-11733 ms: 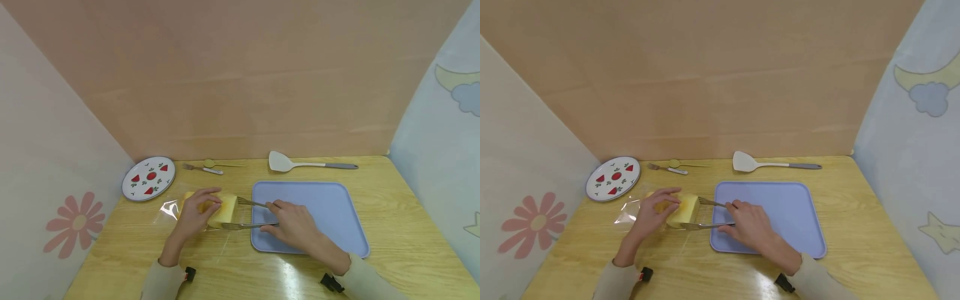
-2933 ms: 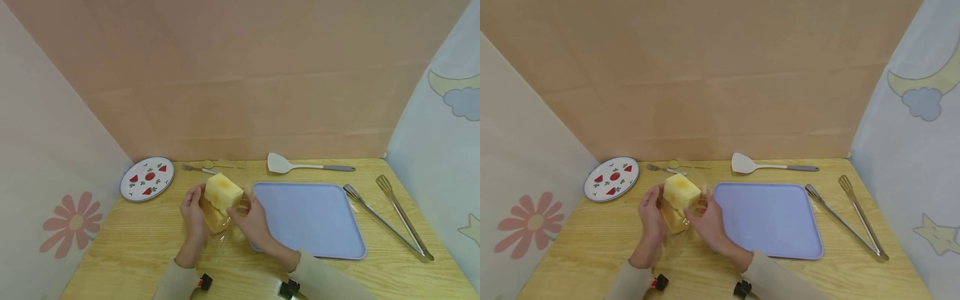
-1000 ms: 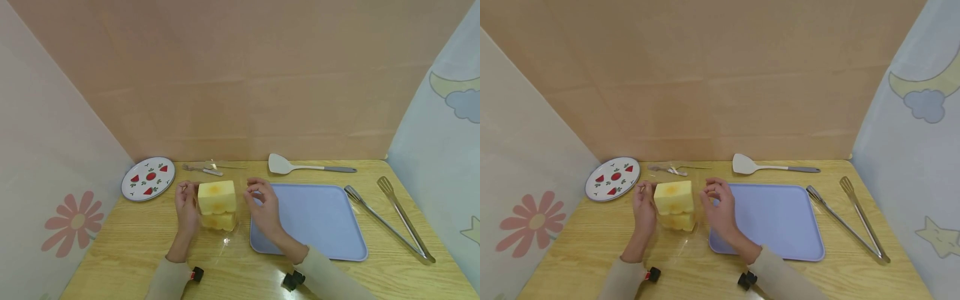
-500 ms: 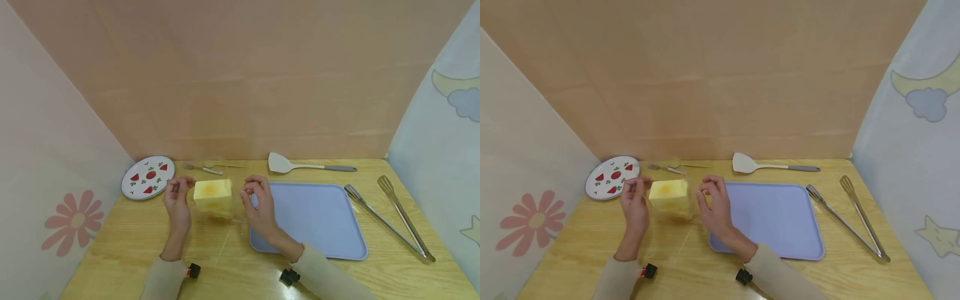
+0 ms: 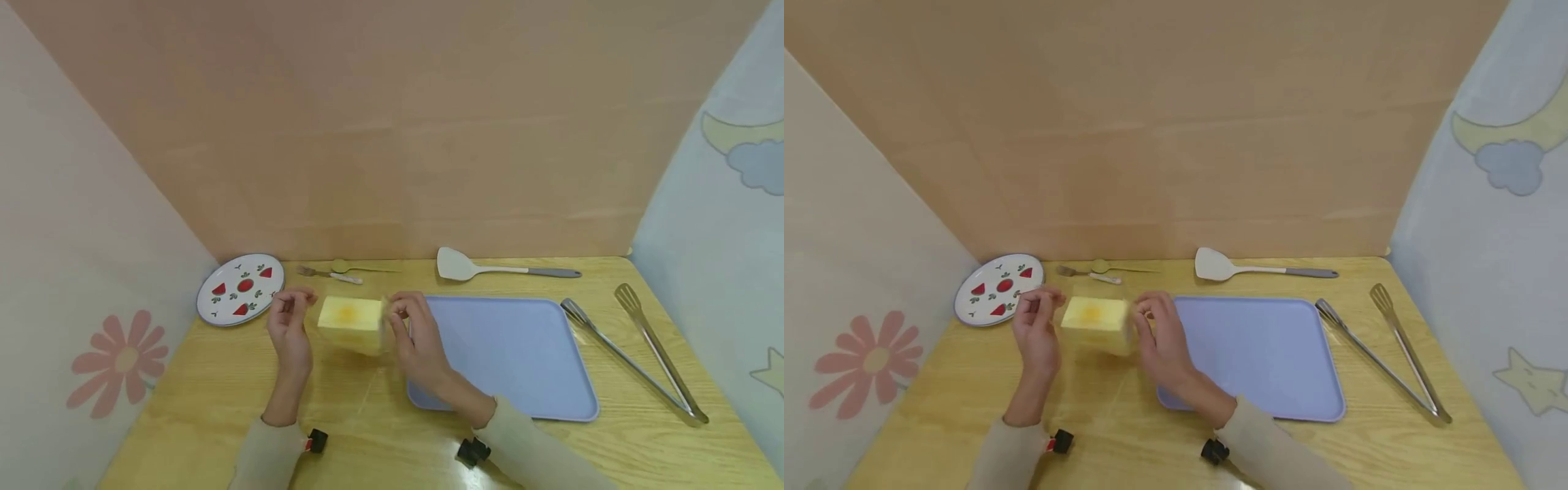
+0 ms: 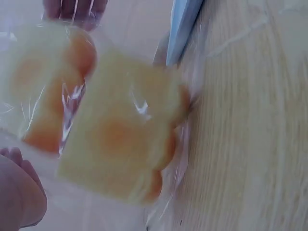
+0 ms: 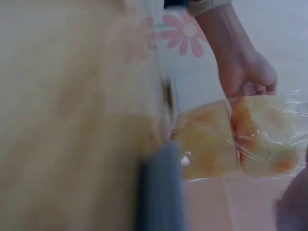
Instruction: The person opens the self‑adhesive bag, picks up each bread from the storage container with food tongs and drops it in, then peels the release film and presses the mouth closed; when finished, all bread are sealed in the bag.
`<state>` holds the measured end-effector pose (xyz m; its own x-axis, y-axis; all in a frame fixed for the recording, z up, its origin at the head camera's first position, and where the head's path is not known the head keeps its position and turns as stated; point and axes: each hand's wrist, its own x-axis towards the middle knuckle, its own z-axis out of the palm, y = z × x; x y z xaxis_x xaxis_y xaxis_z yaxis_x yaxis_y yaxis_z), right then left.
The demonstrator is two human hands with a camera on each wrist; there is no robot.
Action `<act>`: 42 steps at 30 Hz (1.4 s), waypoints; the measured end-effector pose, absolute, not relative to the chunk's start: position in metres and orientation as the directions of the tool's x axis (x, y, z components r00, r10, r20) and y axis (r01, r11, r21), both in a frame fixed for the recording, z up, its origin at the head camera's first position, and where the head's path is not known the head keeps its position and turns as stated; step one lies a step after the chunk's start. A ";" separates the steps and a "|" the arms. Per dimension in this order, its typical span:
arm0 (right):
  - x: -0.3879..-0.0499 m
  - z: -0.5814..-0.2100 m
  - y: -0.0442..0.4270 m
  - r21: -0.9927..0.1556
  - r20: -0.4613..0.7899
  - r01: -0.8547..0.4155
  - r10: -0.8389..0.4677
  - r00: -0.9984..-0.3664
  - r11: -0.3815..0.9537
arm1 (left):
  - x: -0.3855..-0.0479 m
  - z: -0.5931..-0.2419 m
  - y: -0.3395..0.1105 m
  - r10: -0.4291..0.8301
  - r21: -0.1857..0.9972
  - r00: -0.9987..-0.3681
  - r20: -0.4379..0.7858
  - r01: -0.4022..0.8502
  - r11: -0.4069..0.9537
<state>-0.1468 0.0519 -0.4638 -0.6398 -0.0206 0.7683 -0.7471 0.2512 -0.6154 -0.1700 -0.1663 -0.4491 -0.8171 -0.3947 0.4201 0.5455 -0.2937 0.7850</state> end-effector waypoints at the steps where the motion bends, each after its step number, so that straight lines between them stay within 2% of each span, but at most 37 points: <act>1: -0.147 -0.463 0.052 -0.626 0.754 -0.733 -0.030 -0.656 0.265 | -0.170 -0.449 -0.166 -0.395 0.784 -0.814 0.427 0.550 -0.287; 4: -0.146 -0.461 0.054 -0.655 0.723 -0.700 -0.030 -0.690 0.285 | -0.171 -0.448 -0.167 -0.423 0.768 -0.796 0.432 0.571 -0.289; 7: -0.145 -0.458 0.054 -0.657 0.722 -0.699 -0.032 -0.691 0.282 | -0.172 -0.447 -0.168 -0.447 0.754 -0.786 0.427 0.582 -0.303; 13: -0.145 -0.452 0.055 -0.700 0.694 -0.680 -0.016 -0.720 0.221 | -0.173 -0.448 -0.166 -0.463 0.736 -0.788 0.405 0.581 -0.347; 17: -0.144 -0.451 0.057 -0.750 0.637 -0.635 -0.058 -0.769 0.187 | -0.172 -0.448 -0.164 -0.478 0.728 -0.781 0.402 0.589 -0.350; 22: -0.146 -0.450 0.061 -0.802 0.567 -0.581 -0.128 -0.814 0.139 | -0.170 -0.447 -0.160 -0.517 0.737 -0.785 0.340 0.564 -0.372; 29: -0.148 -0.451 0.063 -0.818 0.546 -0.567 -0.175 -0.819 0.100 | -0.168 -0.450 -0.150 -0.587 0.748 -0.760 0.279 0.555 -0.364; 33: -0.146 -0.449 0.061 -0.801 0.576 -0.597 -0.211 -0.790 0.044 | -0.168 -0.450 -0.146 -0.606 0.753 -0.745 0.280 0.562 -0.343; 37: -0.145 -0.444 0.057 -0.791 0.605 -0.611 -0.174 -0.777 -0.021 | -0.167 -0.451 -0.144 -0.609 0.764 -0.738 0.291 0.562 -0.316; 42: -0.145 -0.439 0.054 -0.803 0.596 -0.590 -0.092 -0.798 -0.084 | -0.164 -0.452 -0.140 -0.580 0.759 -0.758 0.298 0.557 -0.338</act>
